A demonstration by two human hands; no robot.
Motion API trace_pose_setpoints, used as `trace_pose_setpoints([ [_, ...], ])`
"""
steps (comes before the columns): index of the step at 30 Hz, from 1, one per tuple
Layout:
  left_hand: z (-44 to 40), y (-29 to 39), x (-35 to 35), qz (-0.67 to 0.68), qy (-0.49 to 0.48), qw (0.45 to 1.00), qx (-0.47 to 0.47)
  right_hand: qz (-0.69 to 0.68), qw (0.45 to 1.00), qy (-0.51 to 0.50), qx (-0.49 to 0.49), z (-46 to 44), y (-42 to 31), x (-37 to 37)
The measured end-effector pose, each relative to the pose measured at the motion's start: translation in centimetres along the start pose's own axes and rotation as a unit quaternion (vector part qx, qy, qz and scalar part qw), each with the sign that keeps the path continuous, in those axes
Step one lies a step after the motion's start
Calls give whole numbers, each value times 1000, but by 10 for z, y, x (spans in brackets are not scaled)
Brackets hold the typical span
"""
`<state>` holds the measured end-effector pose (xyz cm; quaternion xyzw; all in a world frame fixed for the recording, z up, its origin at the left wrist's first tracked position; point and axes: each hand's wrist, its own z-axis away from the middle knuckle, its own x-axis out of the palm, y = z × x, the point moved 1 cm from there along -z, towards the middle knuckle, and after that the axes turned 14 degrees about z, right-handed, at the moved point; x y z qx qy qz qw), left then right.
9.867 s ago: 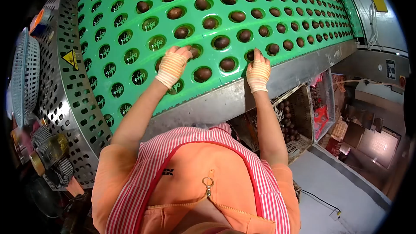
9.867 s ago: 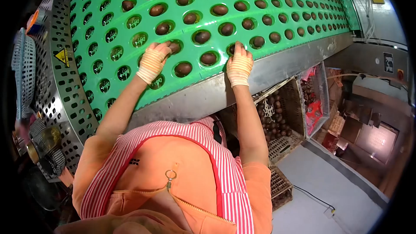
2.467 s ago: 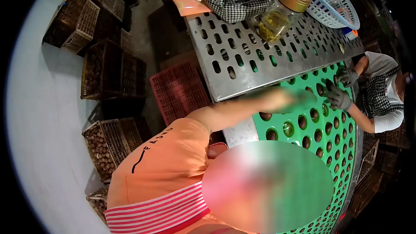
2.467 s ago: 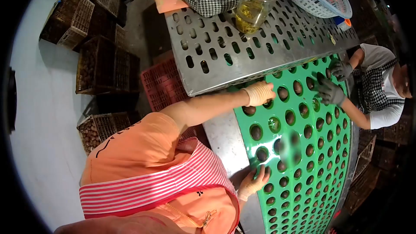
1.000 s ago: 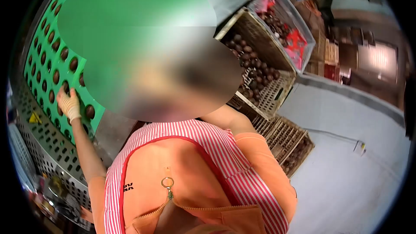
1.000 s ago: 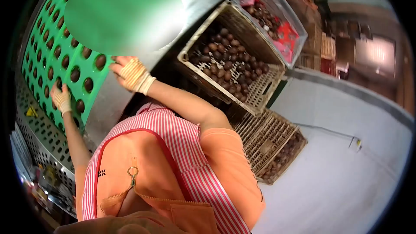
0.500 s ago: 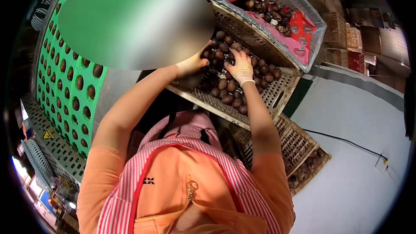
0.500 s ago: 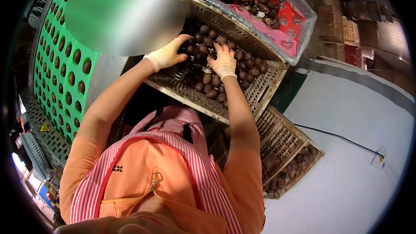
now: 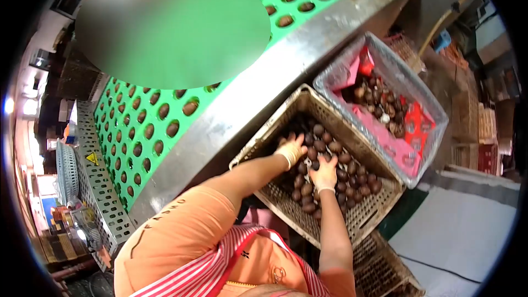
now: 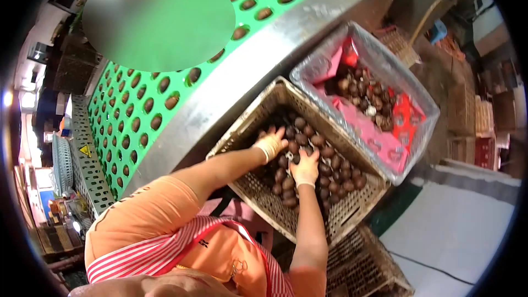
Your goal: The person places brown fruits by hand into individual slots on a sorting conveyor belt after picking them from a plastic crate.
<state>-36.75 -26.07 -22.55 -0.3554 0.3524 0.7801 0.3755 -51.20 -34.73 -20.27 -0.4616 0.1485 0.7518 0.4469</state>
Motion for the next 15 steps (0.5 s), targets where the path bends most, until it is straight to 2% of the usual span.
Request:
trace_pose_setpoints([
  [1, 7, 4, -8, 128, 27, 990, -56, 10, 1000, -10, 6, 2, -5, -5],
  [2, 1, -5, -2, 37, -13, 999, 6, 21, 999, -21, 14, 3, -9, -7],
  [4, 12, -9, -25, 41, -57, 996, 62, 16, 998, -39, 36, 7, -14, -12],
  [5, 14, -13, -28, 52, -42, 993, 93, 21, 999, -29, 34, 9, -16, -10],
  [8, 0, -19, 8, 69, -2, 992, 105, 1, 1000, 4, 26, 16, -14, -3],
  [10, 0, -13, 16, 54, 40, 986, 150, 31, 999, 6, 30, 14, -19, 2],
  [12, 2, -8, 13, 62, 24, 986, 153, 52, 997, 35, 36, 17, -21, 5],
  [15, 28, -5, -13, 78, -42, 986, 139, 60, 998, -6, 32, 28, -18, -6],
])
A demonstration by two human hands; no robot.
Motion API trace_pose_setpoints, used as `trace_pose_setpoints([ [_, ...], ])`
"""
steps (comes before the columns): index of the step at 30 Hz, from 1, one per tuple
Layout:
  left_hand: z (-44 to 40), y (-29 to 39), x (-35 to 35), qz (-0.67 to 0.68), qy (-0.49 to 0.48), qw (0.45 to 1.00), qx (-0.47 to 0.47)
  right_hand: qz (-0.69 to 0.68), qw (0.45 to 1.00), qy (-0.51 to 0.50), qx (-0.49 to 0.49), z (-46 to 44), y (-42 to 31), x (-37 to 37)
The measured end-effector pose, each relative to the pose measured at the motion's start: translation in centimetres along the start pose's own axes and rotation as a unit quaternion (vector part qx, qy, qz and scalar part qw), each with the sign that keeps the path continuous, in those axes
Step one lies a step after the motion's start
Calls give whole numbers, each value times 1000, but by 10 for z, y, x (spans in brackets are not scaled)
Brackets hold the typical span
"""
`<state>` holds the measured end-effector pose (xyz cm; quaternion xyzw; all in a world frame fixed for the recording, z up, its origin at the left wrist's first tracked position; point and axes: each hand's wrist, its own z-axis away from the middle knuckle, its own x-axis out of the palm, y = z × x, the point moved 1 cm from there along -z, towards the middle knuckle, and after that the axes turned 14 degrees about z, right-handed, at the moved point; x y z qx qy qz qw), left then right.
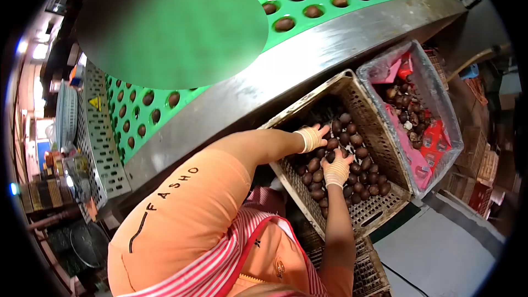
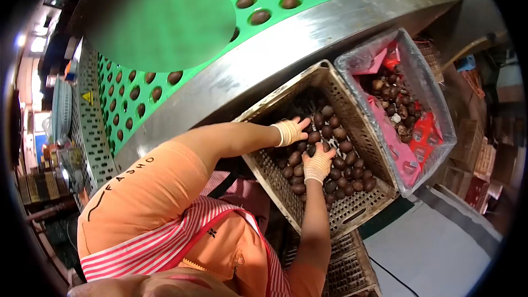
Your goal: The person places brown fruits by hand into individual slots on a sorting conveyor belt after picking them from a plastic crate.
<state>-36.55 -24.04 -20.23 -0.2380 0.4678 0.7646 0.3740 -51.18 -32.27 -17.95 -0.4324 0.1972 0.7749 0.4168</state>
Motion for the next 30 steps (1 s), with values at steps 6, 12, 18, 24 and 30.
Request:
trace_pose_setpoints([
  [6, 12, 33, 0, -16, -86, 985, -146, 15, 1000, -6, -17, 12, 6, 1],
  [12, 14, 11, 18, 11, -119, 981, -150, 68, 997, -14, -37, 4, -8, 4],
  [18, -8, 7, -1, -23, -275, 949, -153, 37, 998, -6, -54, -17, 1, 16],
  [24, -12, -13, 8, 83, -323, 932, -141, -127, 984, 124, -35, -19, 39, 20],
  [30, -9, 14, -11, 31, -292, 947, -128, -686, 724, -40, 54, 44, 51, -51],
])
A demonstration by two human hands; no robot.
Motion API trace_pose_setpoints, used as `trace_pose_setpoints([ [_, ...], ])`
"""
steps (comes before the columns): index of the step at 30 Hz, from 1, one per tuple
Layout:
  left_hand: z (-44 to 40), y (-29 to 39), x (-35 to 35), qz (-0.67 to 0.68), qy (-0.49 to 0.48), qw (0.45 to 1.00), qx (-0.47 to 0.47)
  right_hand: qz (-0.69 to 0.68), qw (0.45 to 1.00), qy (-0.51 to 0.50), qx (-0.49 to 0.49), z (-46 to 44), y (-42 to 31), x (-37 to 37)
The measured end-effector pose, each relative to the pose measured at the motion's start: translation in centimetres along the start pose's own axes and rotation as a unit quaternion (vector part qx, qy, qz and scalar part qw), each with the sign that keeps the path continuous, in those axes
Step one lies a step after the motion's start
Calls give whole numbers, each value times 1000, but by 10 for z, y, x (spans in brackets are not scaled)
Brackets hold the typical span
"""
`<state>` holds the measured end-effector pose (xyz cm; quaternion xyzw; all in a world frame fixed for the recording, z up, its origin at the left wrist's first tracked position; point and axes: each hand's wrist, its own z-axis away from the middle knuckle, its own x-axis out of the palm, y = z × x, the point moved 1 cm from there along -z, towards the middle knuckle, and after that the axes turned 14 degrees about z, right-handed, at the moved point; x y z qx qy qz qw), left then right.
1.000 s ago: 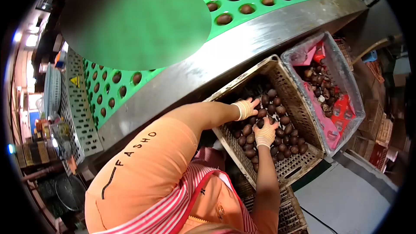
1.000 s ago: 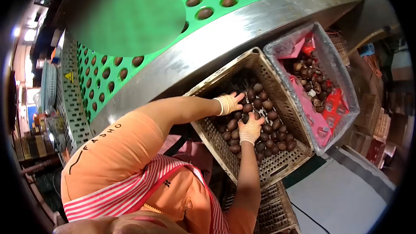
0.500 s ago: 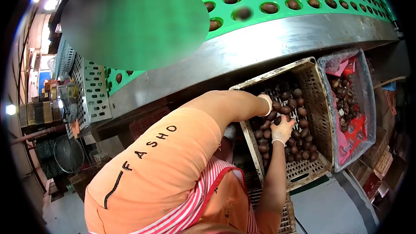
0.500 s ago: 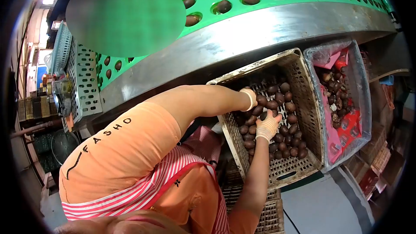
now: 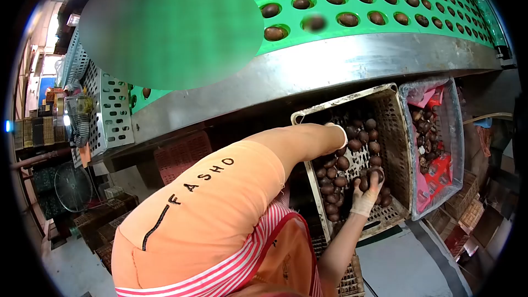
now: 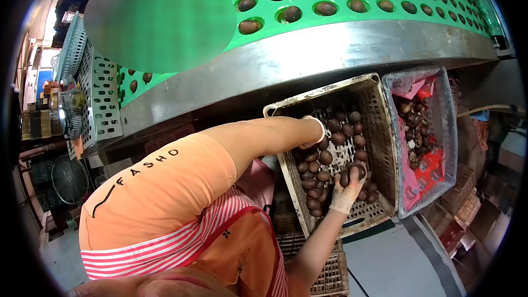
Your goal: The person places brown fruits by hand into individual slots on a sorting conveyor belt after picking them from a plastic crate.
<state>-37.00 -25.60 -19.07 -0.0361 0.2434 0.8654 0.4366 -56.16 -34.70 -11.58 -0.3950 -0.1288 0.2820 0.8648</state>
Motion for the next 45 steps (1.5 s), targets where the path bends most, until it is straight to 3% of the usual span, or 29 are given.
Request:
trace_pose_setpoints([
  [3, 2, 10, -1, -25, 5, 1000, -10, -184, 981, -56, 8, 16, 16, -27],
  [6, 4, 7, 1, -41, 5, 999, -20, -221, 968, -115, -37, 48, 20, -28],
  [10, 20, -8, 0, -45, 20, 999, -11, -233, 965, -120, -8, 63, 41, -39],
  [13, 56, -7, -6, -34, 57, 998, 10, -238, 964, -117, -7, 73, 45, -35],
  [16, 113, 13, -16, 7, 138, 989, 59, -292, 938, -186, -27, 80, 44, -29],
  [17, 132, 15, -15, 53, 202, 974, 91, -315, 924, -217, -31, 78, 42, -27],
  [19, 173, 4, 2, 272, 370, 856, 238, -324, 911, -251, -49, 74, 33, -9],
  [21, 249, -16, 13, 375, 371, 800, 284, -348, 858, -377, -21, 73, 14, 17],
  [23, 295, -61, 43, 408, 470, 717, 314, -332, 865, -376, -2, 74, -3, 53],
  [25, 348, -116, 83, 440, 556, 675, 204, -276, 824, -495, -2, 69, -24, 100],
  [28, 398, -214, 161, 471, 651, 592, 68, -200, 846, -493, -28, 84, -35, 166],
  [29, 421, -238, 183, 433, 669, 601, -52, -170, 861, -478, -33, 89, -38, 188],
  [31, 448, -289, 225, 395, 650, 596, -258, -118, 855, -501, -52, 98, -41, 232],
  [33, 467, -314, 243, 415, 579, 607, -352, -80, 842, -532, -43, 102, -45, 274],
  [35, 448, -358, 268, 400, 505, 676, -359, -66, 838, -541, -21, 108, -41, 309],
  [38, 468, -385, 263, 414, 515, 695, -284, -68, 794, -604, 4, 105, -32, 352],
  [39, 480, -395, 256, 427, 554, 666, -260, -54, 800, -598, 17, 105, -28, 361],
  [42, 493, -490, 235, 517, 707, 462, -140, -45, 816, -573, 59, 115, -20, 382],
  [44, 494, -545, 213, 552, 785, 272, -61, -66, 821, -565, 56, 115, -9, 390],
  [45, 492, -560, 199, 555, 817, 152, -28, -83, 811, -578, 41, 119, -6, 400],
])
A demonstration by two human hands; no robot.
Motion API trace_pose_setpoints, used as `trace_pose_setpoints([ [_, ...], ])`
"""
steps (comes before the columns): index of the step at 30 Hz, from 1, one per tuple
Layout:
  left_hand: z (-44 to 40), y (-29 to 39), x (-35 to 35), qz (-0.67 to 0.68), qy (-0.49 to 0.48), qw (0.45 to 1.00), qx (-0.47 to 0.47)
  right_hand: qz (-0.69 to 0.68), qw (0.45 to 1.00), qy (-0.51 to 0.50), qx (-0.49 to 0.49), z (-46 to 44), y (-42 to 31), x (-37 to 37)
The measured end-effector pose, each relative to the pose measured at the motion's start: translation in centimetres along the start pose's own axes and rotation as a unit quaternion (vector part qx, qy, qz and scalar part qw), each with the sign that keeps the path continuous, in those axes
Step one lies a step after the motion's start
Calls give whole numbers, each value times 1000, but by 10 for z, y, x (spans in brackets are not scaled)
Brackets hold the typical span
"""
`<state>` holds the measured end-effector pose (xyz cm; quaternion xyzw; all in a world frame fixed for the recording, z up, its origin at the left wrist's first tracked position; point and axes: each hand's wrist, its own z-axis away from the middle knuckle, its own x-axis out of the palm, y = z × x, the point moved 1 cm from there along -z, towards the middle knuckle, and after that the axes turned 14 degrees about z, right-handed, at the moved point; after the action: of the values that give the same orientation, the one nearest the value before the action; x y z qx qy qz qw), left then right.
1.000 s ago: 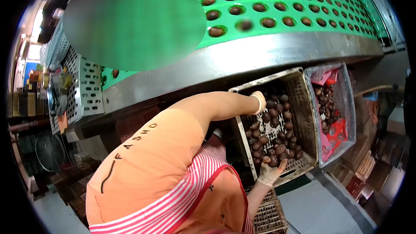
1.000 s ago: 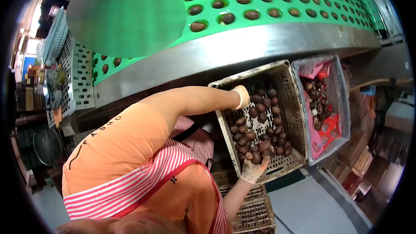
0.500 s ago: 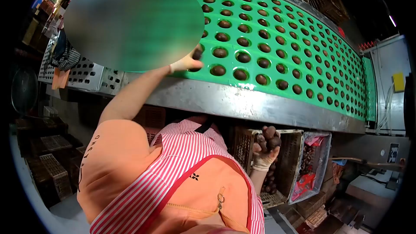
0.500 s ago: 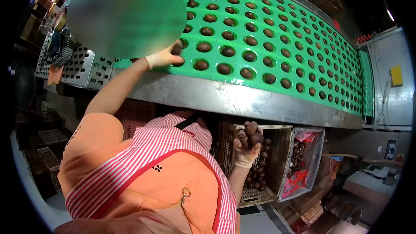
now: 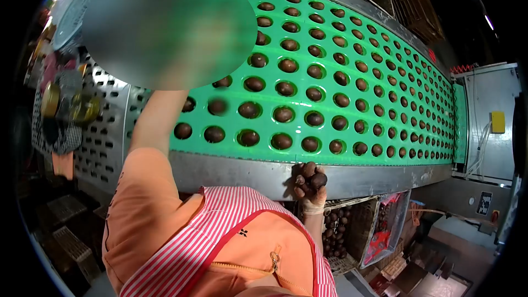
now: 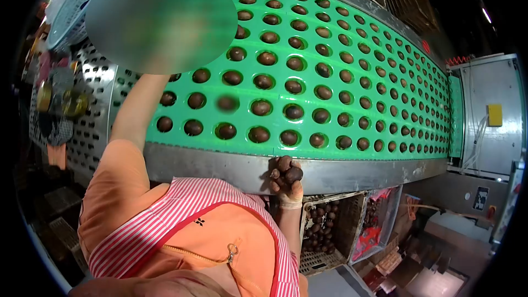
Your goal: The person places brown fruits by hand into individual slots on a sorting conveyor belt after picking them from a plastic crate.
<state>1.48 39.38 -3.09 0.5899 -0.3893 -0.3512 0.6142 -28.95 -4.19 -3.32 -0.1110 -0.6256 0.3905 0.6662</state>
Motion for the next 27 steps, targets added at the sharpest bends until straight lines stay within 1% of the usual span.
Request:
trace_pose_setpoints([
  [1, -6, 2, 10, -32, 24, 999, 30, 1, 999, 43, 1, 4, -1, 9],
  [2, -15, -15, 14, -201, -1, 978, 55, -7, 999, 45, 0, 0, -2, 15],
  [3, -23, -41, 13, -361, -32, 928, 86, -16, 999, 48, -6, -2, -2, 17],
  [4, -20, -49, 22, -508, -67, 850, 119, -24, 998, 57, -11, 2, -1, 16],
  [5, -24, -54, 27, -518, -91, 847, 73, -33, 996, 84, -13, 9, 3, 8],
  [6, -16, -37, 32, -530, -115, 839, 28, -40, 993, 111, -15, 16, 8, -1],
  [7, -7, -44, 34, -544, -89, 824, 128, -48, 989, 138, -18, 23, 12, -10],
  [8, -1, -48, 34, -549, -59, 802, 230, -62, 993, 104, -12, 20, 11, -11],
  [9, 0, -50, 39, -528, -100, 791, 292, -76, 995, 70, -6, 16, 9, -13],
  [10, 2, -42, 50, -500, -174, 778, 338, -78, 995, 61, -5, 12, 5, -7],
  [11, -9, -45, 63, -482, -230, 765, 361, -79, 996, 51, -4, 7, 1, -2],
  [12, -22, -54, 78, -453, -295, 749, 384, -141, 990, 14, 26, 5, -1, -11],
  [13, -32, -52, 93, -481, -347, 739, 319, -200, 978, -20, 61, 3, -3, -21],
  [14, -48, -63, 96, -435, -373, 755, 319, -198, 973, 65, 103, 8, -7, -15],
  [15, -59, -58, 101, -421, -409, 764, 268, -195, 959, 149, 144, 15, -11, -9],
  [16, -71, -58, 103, -429, -402, 770, 249, -120, 909, 353, 188, 21, -25, 14],
  [17, -56, -30, 112, -509, -389, 743, 192, -134, 949, 205, 201, 9, -12, -13],
  [18, -77, -44, 105, -531, -397, 725, 185, -132, 969, 44, 204, 1, 0, -39],
  [19, -81, -46, 106, -554, -376, 718, 189, -145, 985, -7, 95, 7, -3, -34],
  [20, -64, -29, 116, -594, -373, 691, 173, -150, 987, -62, -14, 14, -7, -26],
  [21, -57, -23, 132, -683, -340, 629, 152, -131, 989, -52, -33, 19, -3, -28],
  [22, -38, -12, 161, -642, -329, 664, 194, -112, 992, -43, -47, 20, 0, -30],
  [23, -6, 1, 187, -599, -316, 698, 232, -73, 995, -42, -46, 11, 15, -47],
  [24, 27, 13, 208, -554, -300, 730, 265, -67, 995, -12, -76, 47, -12, -22],
  [26, 96, 27, 264, -384, -387, 737, 399, -90, 988, -30, -124, 95, -4, -38],
  [27, 155, 39, 292, -295, -411, 765, 398, -116, 974, -53, -187, 126, -9, -41],
])
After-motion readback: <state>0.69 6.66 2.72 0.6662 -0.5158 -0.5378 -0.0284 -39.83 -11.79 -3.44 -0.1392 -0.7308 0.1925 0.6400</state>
